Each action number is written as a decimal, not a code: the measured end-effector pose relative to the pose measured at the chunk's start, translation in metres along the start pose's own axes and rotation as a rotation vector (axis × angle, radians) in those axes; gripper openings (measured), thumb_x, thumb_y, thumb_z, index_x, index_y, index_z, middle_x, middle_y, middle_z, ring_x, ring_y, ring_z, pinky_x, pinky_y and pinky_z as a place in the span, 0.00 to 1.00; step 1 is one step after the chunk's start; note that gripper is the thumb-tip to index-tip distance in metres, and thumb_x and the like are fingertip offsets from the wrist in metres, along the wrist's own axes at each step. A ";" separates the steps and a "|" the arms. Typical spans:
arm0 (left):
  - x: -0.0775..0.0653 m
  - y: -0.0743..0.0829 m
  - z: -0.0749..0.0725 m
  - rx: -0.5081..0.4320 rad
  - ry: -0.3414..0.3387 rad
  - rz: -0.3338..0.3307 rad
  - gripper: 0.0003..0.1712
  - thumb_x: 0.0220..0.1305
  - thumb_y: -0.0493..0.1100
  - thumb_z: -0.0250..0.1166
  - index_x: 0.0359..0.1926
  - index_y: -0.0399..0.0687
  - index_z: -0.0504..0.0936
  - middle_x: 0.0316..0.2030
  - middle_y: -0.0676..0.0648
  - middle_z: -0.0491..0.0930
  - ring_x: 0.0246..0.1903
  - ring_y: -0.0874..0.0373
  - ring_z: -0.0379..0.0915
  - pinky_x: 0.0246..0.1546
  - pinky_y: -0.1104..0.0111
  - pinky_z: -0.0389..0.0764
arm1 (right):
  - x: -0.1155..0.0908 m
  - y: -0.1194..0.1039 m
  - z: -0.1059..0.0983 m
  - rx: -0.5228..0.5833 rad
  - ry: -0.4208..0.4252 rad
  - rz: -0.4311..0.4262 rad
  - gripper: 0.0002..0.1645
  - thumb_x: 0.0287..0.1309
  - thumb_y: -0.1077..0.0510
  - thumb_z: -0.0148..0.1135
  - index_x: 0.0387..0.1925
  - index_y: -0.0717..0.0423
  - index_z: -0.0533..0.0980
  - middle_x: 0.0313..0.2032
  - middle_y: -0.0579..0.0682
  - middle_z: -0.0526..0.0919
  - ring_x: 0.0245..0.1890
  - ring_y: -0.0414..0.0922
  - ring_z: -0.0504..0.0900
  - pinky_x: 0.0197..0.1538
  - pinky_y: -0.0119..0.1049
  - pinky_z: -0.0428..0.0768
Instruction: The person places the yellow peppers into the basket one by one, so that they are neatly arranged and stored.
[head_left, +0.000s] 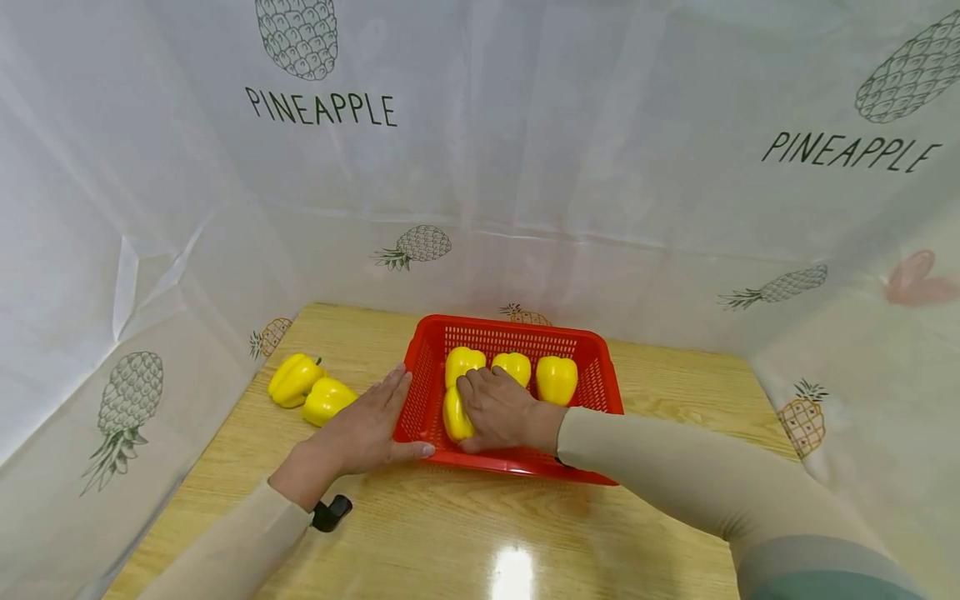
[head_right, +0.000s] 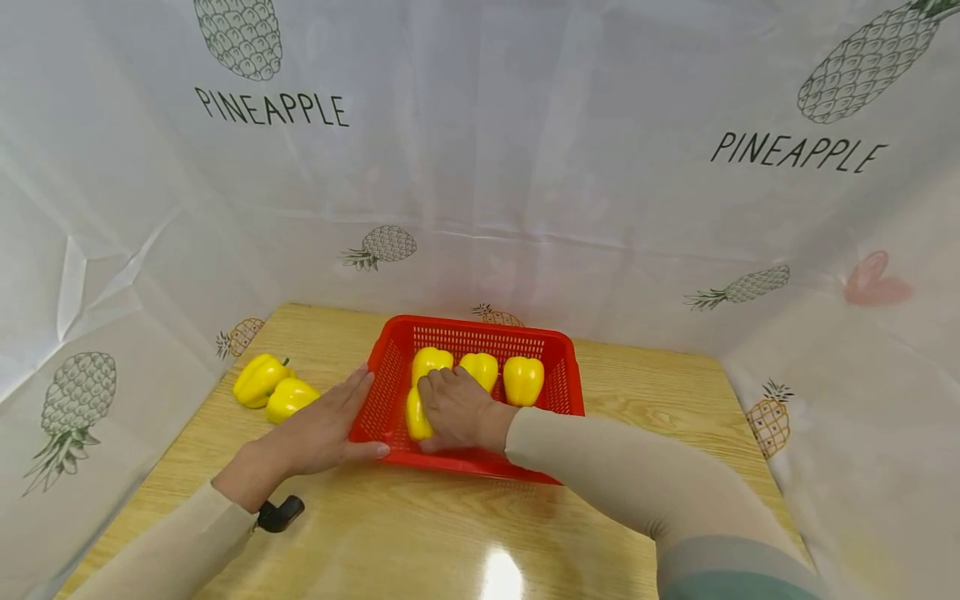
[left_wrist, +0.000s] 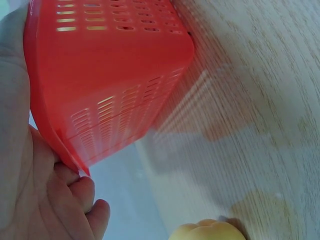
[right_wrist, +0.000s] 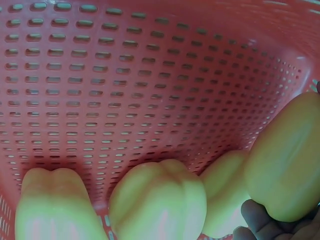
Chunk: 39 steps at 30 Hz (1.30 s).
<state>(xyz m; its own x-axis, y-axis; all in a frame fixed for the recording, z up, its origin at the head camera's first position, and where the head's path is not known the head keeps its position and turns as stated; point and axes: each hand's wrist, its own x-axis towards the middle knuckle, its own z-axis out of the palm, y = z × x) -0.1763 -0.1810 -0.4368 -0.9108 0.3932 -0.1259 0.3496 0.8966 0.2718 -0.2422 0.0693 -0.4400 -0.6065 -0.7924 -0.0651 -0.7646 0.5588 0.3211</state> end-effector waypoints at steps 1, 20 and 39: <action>0.000 0.000 0.000 0.001 0.002 0.002 0.75 0.57 0.88 0.54 0.84 0.36 0.46 0.85 0.37 0.41 0.82 0.36 0.49 0.79 0.46 0.62 | 0.001 0.000 0.001 -0.002 0.000 0.001 0.48 0.59 0.18 0.56 0.56 0.56 0.69 0.40 0.49 0.75 0.41 0.47 0.77 0.52 0.41 0.82; 0.000 0.001 0.000 -0.007 0.005 0.005 0.74 0.58 0.87 0.56 0.84 0.36 0.47 0.85 0.37 0.41 0.82 0.36 0.49 0.79 0.46 0.61 | 0.010 -0.009 0.018 -0.077 -0.055 -0.011 0.49 0.64 0.16 0.47 0.59 0.54 0.70 0.48 0.50 0.79 0.50 0.46 0.80 0.59 0.43 0.81; 0.000 0.001 0.000 -0.009 0.008 0.002 0.74 0.59 0.86 0.56 0.84 0.35 0.46 0.85 0.37 0.41 0.81 0.35 0.50 0.78 0.45 0.62 | 0.009 -0.001 0.008 0.018 -0.196 -0.075 0.57 0.60 0.26 0.66 0.75 0.55 0.58 0.65 0.51 0.75 0.62 0.46 0.75 0.66 0.37 0.80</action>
<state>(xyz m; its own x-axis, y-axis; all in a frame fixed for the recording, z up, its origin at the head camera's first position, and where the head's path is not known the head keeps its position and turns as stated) -0.1757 -0.1804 -0.4371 -0.9118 0.3936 -0.1175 0.3497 0.8939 0.2806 -0.2488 0.0632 -0.4487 -0.5772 -0.7702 -0.2711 -0.8119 0.5057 0.2917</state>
